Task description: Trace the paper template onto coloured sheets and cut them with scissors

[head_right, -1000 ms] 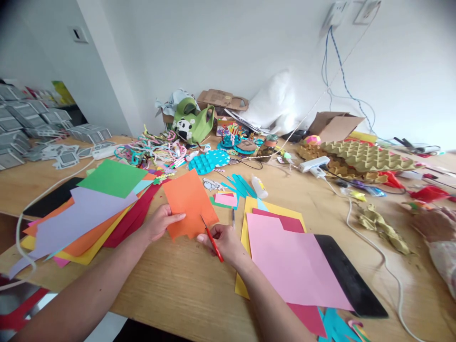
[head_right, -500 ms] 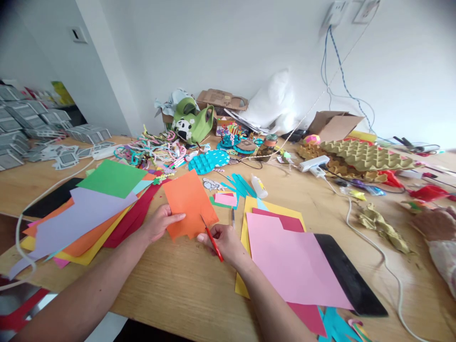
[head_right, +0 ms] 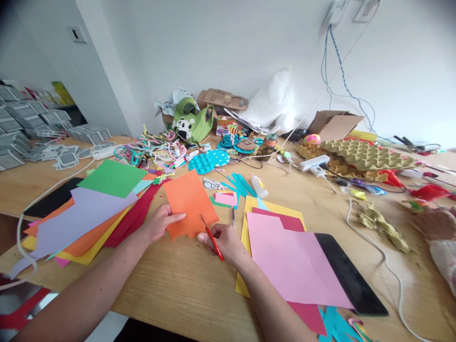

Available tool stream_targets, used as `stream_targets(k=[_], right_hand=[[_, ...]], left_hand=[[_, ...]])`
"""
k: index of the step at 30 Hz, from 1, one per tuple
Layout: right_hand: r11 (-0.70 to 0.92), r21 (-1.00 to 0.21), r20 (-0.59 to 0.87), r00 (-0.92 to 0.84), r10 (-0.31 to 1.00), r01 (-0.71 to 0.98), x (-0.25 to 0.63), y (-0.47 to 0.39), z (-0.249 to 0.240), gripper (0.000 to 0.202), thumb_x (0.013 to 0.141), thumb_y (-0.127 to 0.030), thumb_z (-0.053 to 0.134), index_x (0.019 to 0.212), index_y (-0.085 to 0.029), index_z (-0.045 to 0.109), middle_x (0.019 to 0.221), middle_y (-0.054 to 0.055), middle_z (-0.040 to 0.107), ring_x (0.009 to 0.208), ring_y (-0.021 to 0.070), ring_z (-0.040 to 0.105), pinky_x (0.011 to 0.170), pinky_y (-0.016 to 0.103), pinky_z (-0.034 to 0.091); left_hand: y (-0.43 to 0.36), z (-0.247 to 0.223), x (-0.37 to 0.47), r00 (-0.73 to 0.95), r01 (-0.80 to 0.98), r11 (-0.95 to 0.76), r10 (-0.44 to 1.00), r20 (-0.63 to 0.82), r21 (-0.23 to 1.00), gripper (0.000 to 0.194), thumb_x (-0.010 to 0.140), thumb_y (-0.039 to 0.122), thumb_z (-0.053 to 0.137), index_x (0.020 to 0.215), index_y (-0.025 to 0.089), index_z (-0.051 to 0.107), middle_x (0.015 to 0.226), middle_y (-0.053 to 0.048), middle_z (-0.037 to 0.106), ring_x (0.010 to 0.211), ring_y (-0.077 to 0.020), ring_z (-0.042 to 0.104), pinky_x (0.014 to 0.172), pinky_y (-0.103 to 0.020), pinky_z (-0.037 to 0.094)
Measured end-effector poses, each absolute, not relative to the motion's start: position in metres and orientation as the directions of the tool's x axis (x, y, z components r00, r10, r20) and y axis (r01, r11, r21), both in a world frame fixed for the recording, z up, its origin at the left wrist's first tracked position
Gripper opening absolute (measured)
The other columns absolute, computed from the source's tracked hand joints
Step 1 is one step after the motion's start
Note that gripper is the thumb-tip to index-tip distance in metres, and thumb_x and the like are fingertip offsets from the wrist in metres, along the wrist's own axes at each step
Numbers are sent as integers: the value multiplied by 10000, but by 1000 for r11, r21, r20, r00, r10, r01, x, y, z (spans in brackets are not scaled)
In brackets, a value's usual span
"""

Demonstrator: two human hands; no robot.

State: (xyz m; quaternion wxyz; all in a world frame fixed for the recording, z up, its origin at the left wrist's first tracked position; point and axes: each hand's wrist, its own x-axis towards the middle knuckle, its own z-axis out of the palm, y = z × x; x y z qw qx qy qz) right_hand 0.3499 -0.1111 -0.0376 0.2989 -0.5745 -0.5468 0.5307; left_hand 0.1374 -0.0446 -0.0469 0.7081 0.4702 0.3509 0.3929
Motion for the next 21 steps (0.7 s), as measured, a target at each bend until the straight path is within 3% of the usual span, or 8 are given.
stream_targets(k=[21], right_hand=[[-201,-941,-257,-189,948,274,351,-109,-43,436,658,-514,737,575,-206,441,435,-20,553,373,95,454,367,208,279]], left_hand=[[-45,-44,138,434,-211,238,892,-127,948,484,608,324,822,1021,105,692,989,-118,727,938,-271,669,874,-375,480]])
